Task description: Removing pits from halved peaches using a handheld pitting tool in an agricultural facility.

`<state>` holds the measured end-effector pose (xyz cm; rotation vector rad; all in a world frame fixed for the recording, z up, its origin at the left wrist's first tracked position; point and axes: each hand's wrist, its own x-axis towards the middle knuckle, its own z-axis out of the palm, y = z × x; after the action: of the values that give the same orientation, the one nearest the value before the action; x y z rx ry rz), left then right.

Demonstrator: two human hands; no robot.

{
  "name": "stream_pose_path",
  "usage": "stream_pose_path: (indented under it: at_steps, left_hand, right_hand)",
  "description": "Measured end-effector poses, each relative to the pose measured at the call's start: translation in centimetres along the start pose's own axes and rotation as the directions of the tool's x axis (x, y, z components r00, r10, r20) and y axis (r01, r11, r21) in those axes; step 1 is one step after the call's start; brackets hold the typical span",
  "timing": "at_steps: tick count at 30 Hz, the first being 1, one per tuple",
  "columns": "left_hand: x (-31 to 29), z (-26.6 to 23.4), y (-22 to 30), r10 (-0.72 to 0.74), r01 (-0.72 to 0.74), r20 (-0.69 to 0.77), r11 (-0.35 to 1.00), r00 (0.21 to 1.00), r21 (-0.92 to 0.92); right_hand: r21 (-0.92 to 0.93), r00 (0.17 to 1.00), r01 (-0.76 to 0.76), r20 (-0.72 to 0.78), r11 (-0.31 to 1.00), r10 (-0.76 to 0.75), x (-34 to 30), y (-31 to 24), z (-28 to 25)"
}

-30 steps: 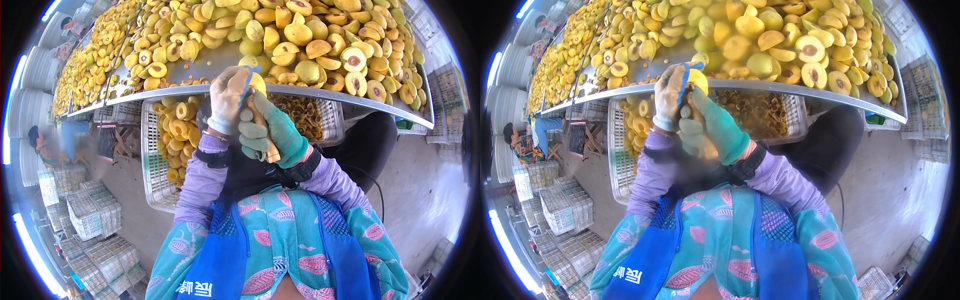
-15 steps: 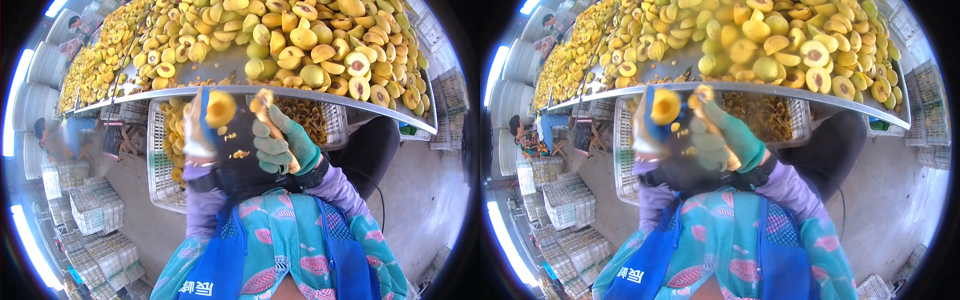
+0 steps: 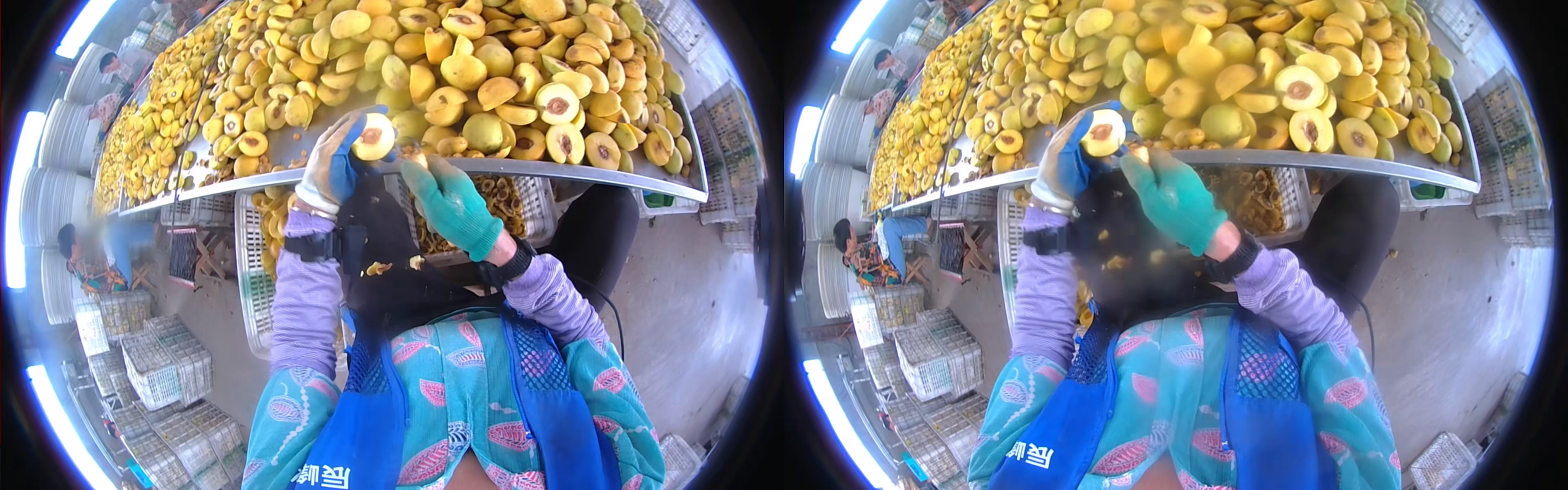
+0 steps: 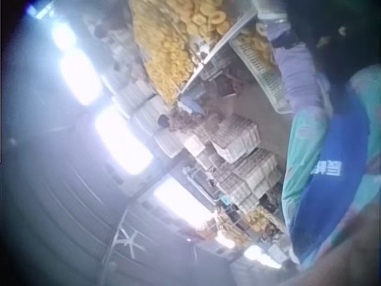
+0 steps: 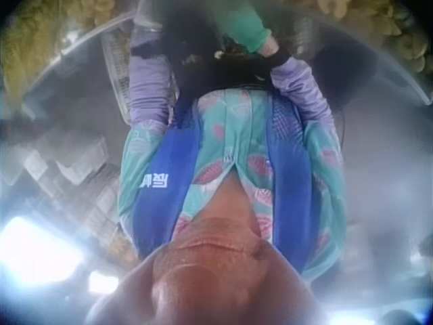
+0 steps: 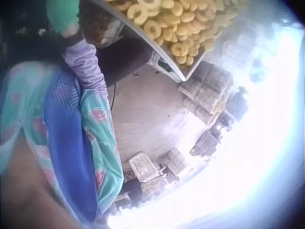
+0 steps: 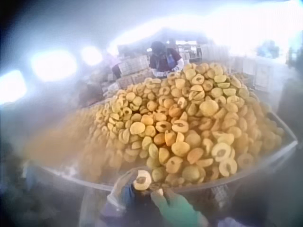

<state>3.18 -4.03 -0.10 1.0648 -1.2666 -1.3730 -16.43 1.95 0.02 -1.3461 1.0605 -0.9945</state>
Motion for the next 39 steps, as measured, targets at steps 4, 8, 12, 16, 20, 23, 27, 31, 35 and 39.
stream_pose_path:
  at_steps: [4,8,12,16,20,23,27,31,35,39]
  left_hand:
    - [-1.8,2.3,-1.2,0.283,-0.225,-0.056,0.854,0.957,0.470]
    - [-3.1,6.0,0.8,0.334,-0.270,-0.257,0.928,0.907,0.255]
    - [-3.3,7.2,0.6,0.150,-0.209,-0.452,0.974,0.880,-0.083]
    - [-3.4,6.7,-0.2,0.096,-0.134,-0.391,0.988,0.915,-0.071]
    - [-3.0,6.0,0.2,0.165,-0.117,-0.285,0.977,0.944,0.178]
    - [-2.5,6.2,-0.2,0.174,-0.130,-0.259,0.976,0.950,0.178]
    - [-2.0,5.3,-1.4,0.322,-0.234,-0.185,0.895,0.929,0.380]
    - [-1.9,5.8,-0.8,0.087,-0.020,-0.199,0.948,0.976,0.317]
    - [-1.7,5.5,-1.9,0.267,-0.167,-0.130,0.844,0.955,0.509]
    - [-2.1,4.8,-1.8,0.200,-0.174,-0.086,0.954,0.976,0.243]
  right_hand:
    - [-0.019,1.000,0.027,0.013,0.999,-0.026,0.5,0.4,1.0]
    - [-0.053,1.000,-0.013,0.006,0.999,0.013,0.2,0.2,1.5]
    - [0.029,0.997,-0.083,0.007,0.996,0.083,-0.6,-1.4,2.4]
    - [0.056,0.963,0.200,-0.194,0.978,-0.186,-1.2,0.7,4.5]
    - [0.233,0.975,-0.206,-0.033,0.950,0.219,-1.8,-0.2,4.1]
    - [0.027,0.971,0.172,-0.171,0.985,-0.165,-0.9,2.1,4.2]
    - [0.122,0.989,0.044,-0.148,0.992,-0.025,-1.5,1.6,4.4]
    - [0.094,0.976,0.110,-0.199,0.989,-0.089,-1.5,2.7,4.3]
    - [0.189,0.984,0.125,-0.153,0.974,-0.097,-1.1,3.4,4.0]
    - [0.544,0.882,-0.471,0.276,0.694,0.383,-2.1,-0.6,2.5]
